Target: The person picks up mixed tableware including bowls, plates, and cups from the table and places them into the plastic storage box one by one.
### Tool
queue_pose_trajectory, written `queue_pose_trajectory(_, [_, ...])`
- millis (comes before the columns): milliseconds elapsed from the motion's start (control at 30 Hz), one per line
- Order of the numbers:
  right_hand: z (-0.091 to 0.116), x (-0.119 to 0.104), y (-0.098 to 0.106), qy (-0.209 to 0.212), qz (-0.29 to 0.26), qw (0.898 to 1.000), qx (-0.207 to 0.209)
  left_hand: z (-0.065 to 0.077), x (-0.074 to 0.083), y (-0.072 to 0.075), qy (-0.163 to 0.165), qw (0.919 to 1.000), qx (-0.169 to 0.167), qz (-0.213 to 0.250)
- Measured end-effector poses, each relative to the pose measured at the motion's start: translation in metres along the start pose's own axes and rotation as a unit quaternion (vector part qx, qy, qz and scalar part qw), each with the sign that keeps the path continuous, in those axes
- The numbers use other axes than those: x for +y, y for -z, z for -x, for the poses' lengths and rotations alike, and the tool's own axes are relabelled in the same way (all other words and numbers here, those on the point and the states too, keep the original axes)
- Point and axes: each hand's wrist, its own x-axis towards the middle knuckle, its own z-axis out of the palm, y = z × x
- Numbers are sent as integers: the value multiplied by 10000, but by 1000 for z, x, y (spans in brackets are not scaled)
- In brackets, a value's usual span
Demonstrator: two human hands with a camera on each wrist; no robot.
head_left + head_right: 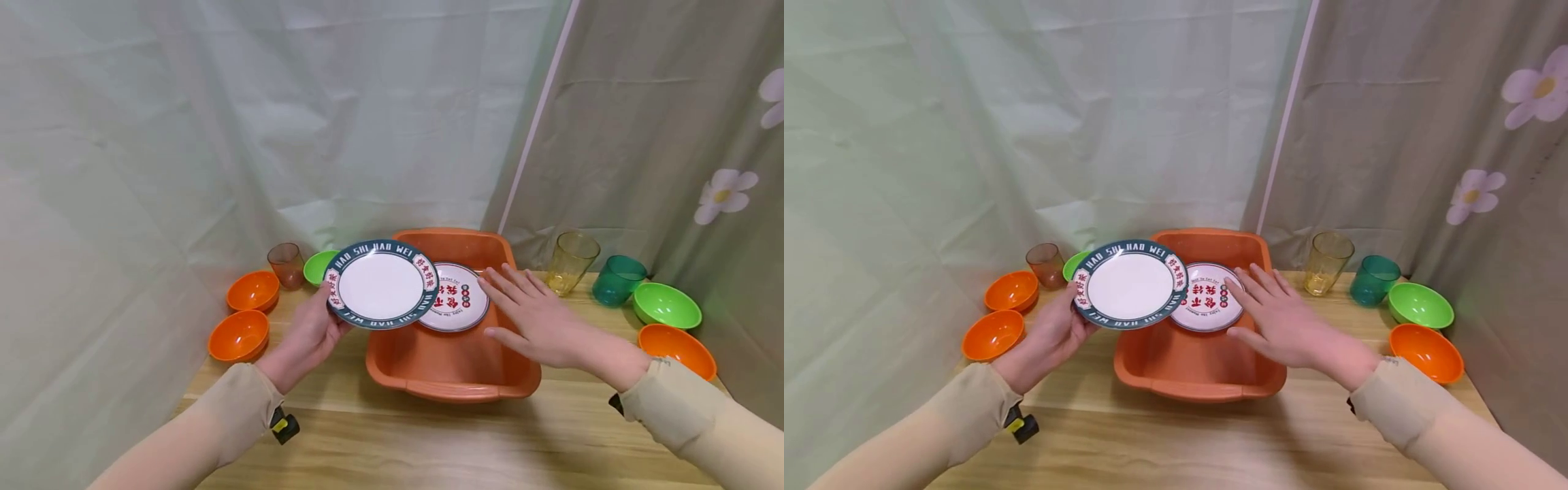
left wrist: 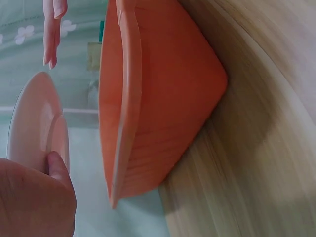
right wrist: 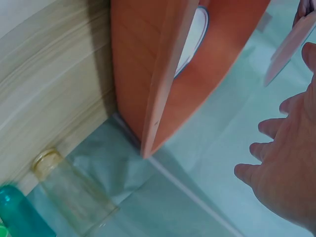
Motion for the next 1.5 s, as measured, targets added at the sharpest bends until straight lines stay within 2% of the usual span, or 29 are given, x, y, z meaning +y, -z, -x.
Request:
queue_pose_trajectory(200, [12, 11, 5, -208, 13, 9998, 11, -7, -11, -21, -77, 10000, -60, 7])
queue_pose_trajectory(433, [22, 19, 6, -481, 60, 9988, -98, -13, -27, -43, -109, 9995, -290, 39])
queue_pose_trajectory(600, [31, 23, 10, -594, 42, 9982, -57, -14, -34, -58, -23, 9991, -431, 29])
queue_pose_trajectory(767, [37, 27, 13, -605, 60, 9981, -6, -16, -41, -72, 114, 9990, -423, 100])
queue_pose_trajectory(967, [38, 31, 14, -625, 49, 9980, -7, -15, -47, -83, 215, 9984, -517, 61])
queue_pose_trajectory(1133, [35, 33, 17, -724, -68, 9973, 29, -15, -49, -86, 215, 9982, -556, -5])
queue_pose_trajectory(1233, [33, 34, 18, -948, -618, 9935, 80, -16, -50, -86, 243, 9984, -516, 10])
queue_pose_trajectory(1300, [30, 33, 20, -1201, -1364, 9833, 62, -17, -50, -86, 254, 9985, -481, 32])
queue_pose_trajectory(1367, [27, 32, 20, -1471, -2304, 9619, 80, -17, -50, -85, 252, 9986, -463, 44])
queue_pose_trajectory(1433, [22, 30, 18, -1704, -3378, 9256, 44, -18, -50, -84, 250, 9987, -444, 41])
queue_pose_trajectory(1500, [16, 27, 16, -1888, -4355, 8802, -12, -18, -50, -84, 270, 9987, -426, 55])
